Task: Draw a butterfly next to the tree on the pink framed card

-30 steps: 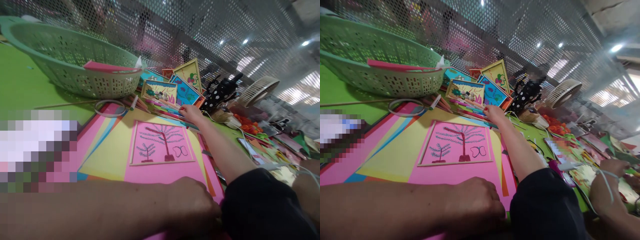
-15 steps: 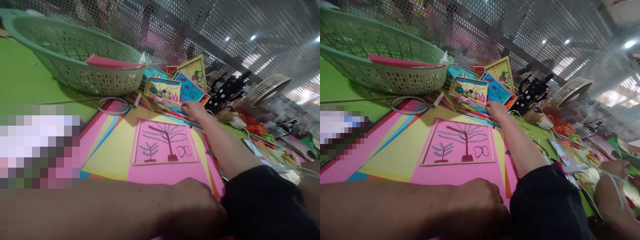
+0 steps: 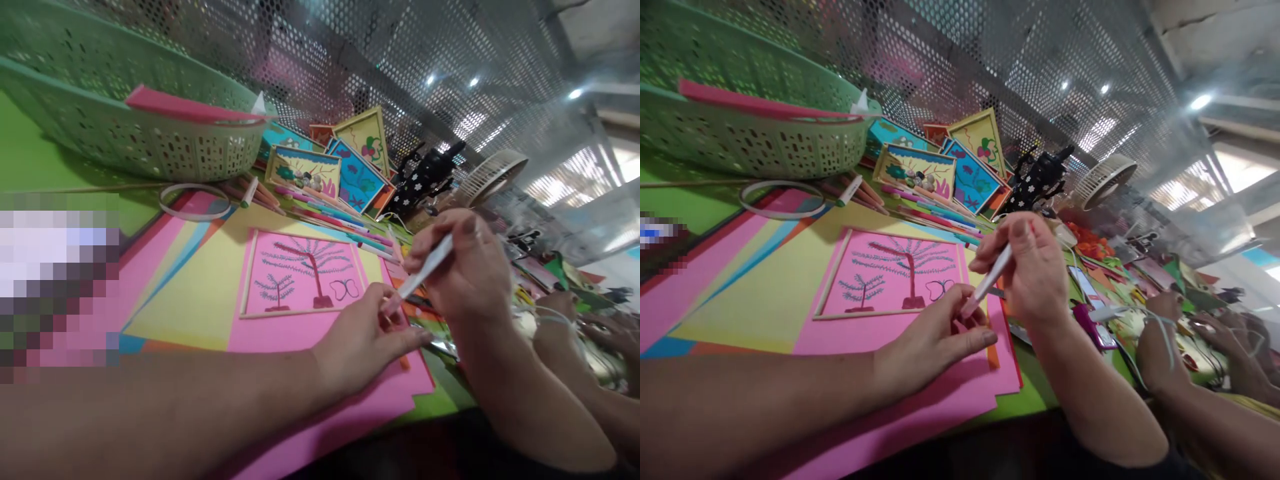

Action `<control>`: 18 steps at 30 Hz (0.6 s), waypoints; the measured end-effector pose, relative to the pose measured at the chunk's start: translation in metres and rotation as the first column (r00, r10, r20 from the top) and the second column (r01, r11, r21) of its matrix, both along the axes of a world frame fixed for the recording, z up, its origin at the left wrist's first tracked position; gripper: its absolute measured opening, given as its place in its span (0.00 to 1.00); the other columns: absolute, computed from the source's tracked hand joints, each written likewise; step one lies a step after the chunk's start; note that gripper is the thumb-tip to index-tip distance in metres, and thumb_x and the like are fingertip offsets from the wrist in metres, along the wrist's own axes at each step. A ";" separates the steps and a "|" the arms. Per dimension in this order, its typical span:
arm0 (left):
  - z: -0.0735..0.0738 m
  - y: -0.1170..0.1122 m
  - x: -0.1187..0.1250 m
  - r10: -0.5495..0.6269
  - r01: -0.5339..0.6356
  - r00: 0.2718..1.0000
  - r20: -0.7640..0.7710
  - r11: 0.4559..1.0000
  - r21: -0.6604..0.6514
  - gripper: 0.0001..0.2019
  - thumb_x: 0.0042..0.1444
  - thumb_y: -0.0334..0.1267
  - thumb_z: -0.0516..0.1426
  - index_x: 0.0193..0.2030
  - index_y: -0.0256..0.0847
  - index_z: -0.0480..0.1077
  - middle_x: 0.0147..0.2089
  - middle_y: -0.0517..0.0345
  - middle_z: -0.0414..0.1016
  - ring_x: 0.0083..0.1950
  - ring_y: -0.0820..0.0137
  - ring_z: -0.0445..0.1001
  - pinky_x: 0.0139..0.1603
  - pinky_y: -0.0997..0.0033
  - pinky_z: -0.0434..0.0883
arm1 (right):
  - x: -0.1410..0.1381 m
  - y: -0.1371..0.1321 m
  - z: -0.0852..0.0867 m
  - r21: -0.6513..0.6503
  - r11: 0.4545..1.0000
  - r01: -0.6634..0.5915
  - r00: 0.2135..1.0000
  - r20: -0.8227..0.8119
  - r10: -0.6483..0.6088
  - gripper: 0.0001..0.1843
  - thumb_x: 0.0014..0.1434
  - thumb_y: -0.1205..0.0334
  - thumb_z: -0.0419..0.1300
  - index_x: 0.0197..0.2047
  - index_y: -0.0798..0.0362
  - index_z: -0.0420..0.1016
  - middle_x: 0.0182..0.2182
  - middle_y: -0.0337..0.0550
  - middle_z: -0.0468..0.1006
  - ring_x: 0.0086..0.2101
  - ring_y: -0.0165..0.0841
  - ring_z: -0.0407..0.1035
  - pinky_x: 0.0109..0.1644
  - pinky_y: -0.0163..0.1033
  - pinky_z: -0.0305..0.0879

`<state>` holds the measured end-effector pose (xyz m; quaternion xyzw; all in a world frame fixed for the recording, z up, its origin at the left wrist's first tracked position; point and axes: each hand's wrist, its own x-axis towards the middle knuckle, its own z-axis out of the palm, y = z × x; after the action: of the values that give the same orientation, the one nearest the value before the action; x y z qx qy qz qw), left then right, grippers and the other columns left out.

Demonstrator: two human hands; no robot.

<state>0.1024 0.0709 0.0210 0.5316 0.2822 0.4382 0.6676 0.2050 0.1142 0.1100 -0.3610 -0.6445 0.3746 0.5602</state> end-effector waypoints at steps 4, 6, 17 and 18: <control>0.004 0.002 -0.003 0.031 -0.019 0.988 -0.150 0.997 0.076 0.15 0.59 0.43 0.58 0.26 0.41 0.57 0.25 0.66 0.58 0.28 0.74 0.58 0.28 0.73 0.54 | 0.000 -0.007 -0.027 -0.090 0.992 -0.088 0.996 -0.037 0.085 0.19 0.49 0.44 0.68 0.25 0.49 0.69 0.19 0.32 0.74 0.19 0.27 0.70 0.24 0.33 0.69; 0.006 0.002 -0.003 0.010 0.007 0.984 -0.180 0.996 0.094 0.16 0.61 0.39 0.54 0.24 0.41 0.55 0.25 0.65 0.58 0.29 0.73 0.60 0.30 0.72 0.56 | 0.001 -0.007 -0.038 -0.147 0.967 -0.206 0.979 -0.022 0.205 0.21 0.51 0.42 0.66 0.22 0.50 0.70 0.20 0.36 0.76 0.24 0.31 0.74 0.30 0.37 0.73; 0.008 0.004 0.004 -0.223 0.216 0.951 -0.216 0.975 -0.056 0.11 0.58 0.45 0.58 0.34 0.40 0.73 0.26 0.61 0.70 0.35 0.68 0.72 0.36 0.72 0.68 | 0.017 -0.009 -0.049 -0.089 0.784 -0.614 0.787 -0.137 0.601 0.30 0.65 0.46 0.50 0.15 0.51 0.53 0.13 0.34 0.63 0.22 0.29 0.70 0.39 0.39 0.70; 0.008 0.003 0.005 -0.265 0.246 0.944 -0.196 0.962 -0.118 0.13 0.58 0.46 0.58 0.31 0.39 0.72 0.21 0.62 0.67 0.30 0.69 0.70 0.31 0.72 0.67 | 0.018 -0.010 -0.048 -0.089 0.771 -0.630 0.772 -0.172 0.612 0.31 0.66 0.47 0.49 0.15 0.51 0.50 0.11 0.33 0.60 0.21 0.28 0.68 0.39 0.38 0.70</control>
<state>0.1070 0.0737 0.0286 0.5756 0.2996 0.2760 0.7091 0.2226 0.1040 0.0617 -0.1405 -0.6607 0.6066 0.4192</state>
